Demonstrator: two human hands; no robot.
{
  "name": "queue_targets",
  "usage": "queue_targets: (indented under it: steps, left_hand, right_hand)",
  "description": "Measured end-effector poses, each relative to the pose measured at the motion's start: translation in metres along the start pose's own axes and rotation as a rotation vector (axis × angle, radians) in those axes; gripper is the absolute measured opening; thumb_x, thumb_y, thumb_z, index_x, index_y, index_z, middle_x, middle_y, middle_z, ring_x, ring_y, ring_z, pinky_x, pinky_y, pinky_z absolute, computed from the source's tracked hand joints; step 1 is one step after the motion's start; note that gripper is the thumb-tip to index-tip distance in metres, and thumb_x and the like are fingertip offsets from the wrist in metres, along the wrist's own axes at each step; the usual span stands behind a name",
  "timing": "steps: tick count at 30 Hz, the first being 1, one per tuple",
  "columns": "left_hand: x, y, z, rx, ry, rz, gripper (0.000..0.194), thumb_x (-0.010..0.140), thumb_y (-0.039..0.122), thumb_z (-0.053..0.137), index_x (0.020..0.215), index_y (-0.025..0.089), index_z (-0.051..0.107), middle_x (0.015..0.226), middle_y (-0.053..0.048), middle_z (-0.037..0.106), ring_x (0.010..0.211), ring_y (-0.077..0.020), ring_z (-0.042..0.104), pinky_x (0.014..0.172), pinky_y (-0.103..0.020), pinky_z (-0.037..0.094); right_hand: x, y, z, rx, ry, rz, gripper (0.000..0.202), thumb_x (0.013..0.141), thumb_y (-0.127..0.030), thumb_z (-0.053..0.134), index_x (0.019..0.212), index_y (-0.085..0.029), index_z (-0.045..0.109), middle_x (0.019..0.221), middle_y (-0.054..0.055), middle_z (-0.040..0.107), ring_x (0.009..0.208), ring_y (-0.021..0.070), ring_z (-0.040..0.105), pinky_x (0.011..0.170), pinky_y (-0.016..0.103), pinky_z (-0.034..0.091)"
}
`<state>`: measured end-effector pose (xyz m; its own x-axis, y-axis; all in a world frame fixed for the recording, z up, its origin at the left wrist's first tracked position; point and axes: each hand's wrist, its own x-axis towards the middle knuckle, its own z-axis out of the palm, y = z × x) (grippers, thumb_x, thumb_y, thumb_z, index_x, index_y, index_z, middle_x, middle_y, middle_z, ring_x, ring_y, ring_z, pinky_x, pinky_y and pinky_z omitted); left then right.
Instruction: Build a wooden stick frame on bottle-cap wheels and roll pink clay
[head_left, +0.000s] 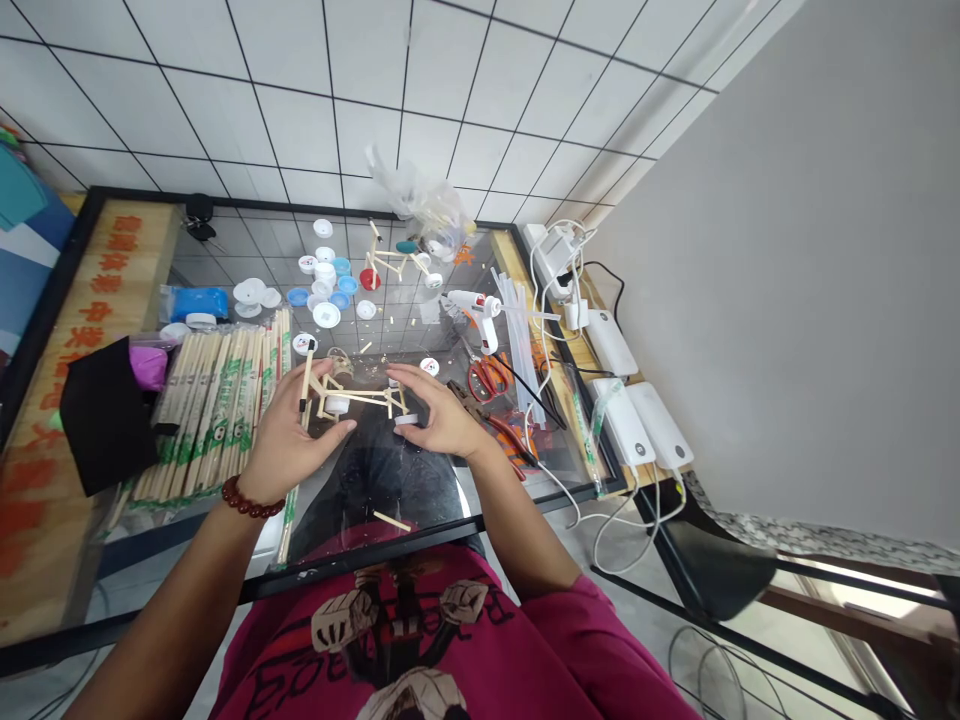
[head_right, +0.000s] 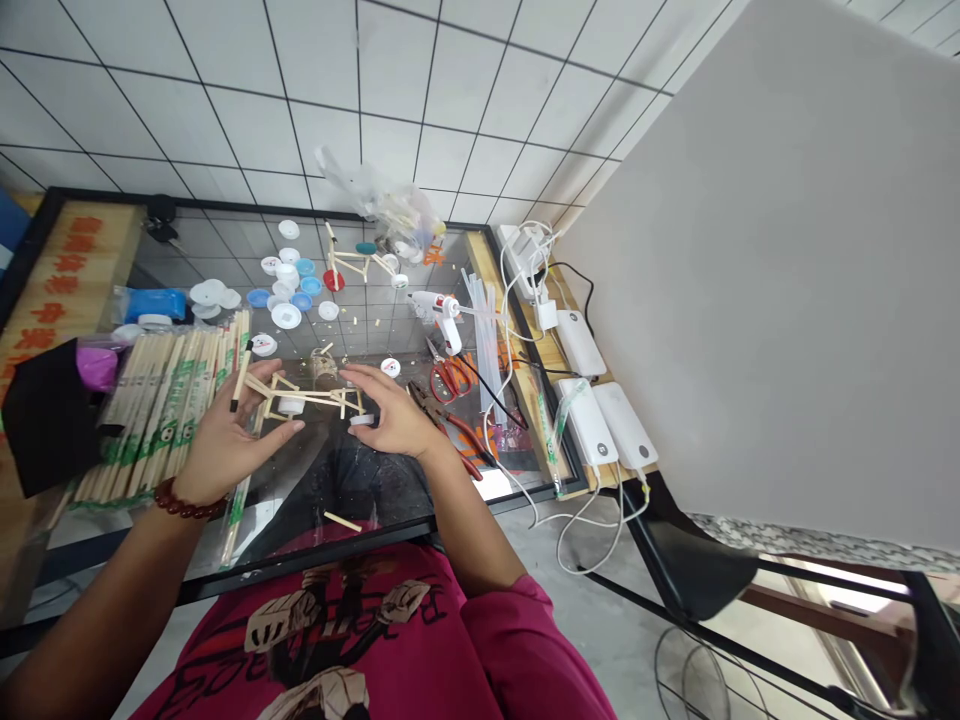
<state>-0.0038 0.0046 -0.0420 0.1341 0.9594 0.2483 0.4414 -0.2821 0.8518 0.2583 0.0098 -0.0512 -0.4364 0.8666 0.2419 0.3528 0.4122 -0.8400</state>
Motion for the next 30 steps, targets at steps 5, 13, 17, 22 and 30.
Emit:
queue_targets:
  steps: [5,13,17,22,30]
  left_hand:
    - [0.001,0.008,-0.009,0.138,-0.045,0.081,0.073,0.076,0.040,0.083,0.145,0.034,0.058,0.147,-0.009,0.062,0.140,-0.0380,0.056,0.119,-0.061,0.046]
    - [0.001,-0.001,-0.011,0.088,-0.068,0.002,0.081,0.075,0.045,0.085,0.149,0.032,0.054,0.152,-0.012,0.058,0.138,-0.0389,0.058,0.116,-0.060,0.048]
    - [0.001,-0.006,-0.013,0.015,-0.110,0.005,0.081,0.078,0.044,0.083,0.151,0.035,0.051,0.155,-0.010,0.057,0.140,-0.0362,0.058,0.117,-0.058,0.049]
    - [0.002,-0.004,-0.016,-0.089,-0.136,-0.042,0.076,0.077,0.045,0.084,0.147,0.034,0.056,0.153,-0.011,0.059,0.131,-0.0338,0.065,0.107,-0.051,0.058]
    - [0.007,-0.003,-0.016,-0.045,-0.070,-0.019,0.064,0.078,0.043,0.084,0.138,0.032,0.064,0.138,-0.009,0.068,0.124,-0.0325,0.068,0.109,-0.053,0.056]
  right_hand:
    - [0.000,0.000,0.000,-0.008,0.015,0.012,0.080,0.076,-0.018,0.078,0.152,-0.025,0.052,0.159,0.015,0.052,0.147,0.0300,0.051,0.126,0.051,0.037]
    - [0.000,0.001,-0.001,-0.012,0.006,0.013,0.084,0.074,-0.018,0.080,0.153,-0.024,0.050,0.160,0.015,0.050,0.149,0.0307,0.050,0.127,0.052,0.036]
    - [0.000,0.002,-0.001,-0.013,0.010,0.010,0.084,0.075,-0.018,0.080,0.153,-0.023,0.050,0.160,0.016,0.050,0.148,0.0296,0.050,0.127,0.051,0.036]
    - [-0.001,0.001,-0.001,-0.025,0.015,0.025,0.084,0.076,-0.020,0.079,0.154,-0.025,0.049,0.160,0.015,0.050,0.149,0.0299,0.049,0.127,0.051,0.036]
    - [0.000,0.001,-0.002,-0.040,0.015,0.035,0.089,0.075,-0.019,0.079,0.157,-0.024,0.044,0.160,0.016,0.051,0.149,0.0305,0.050,0.127,0.051,0.037]
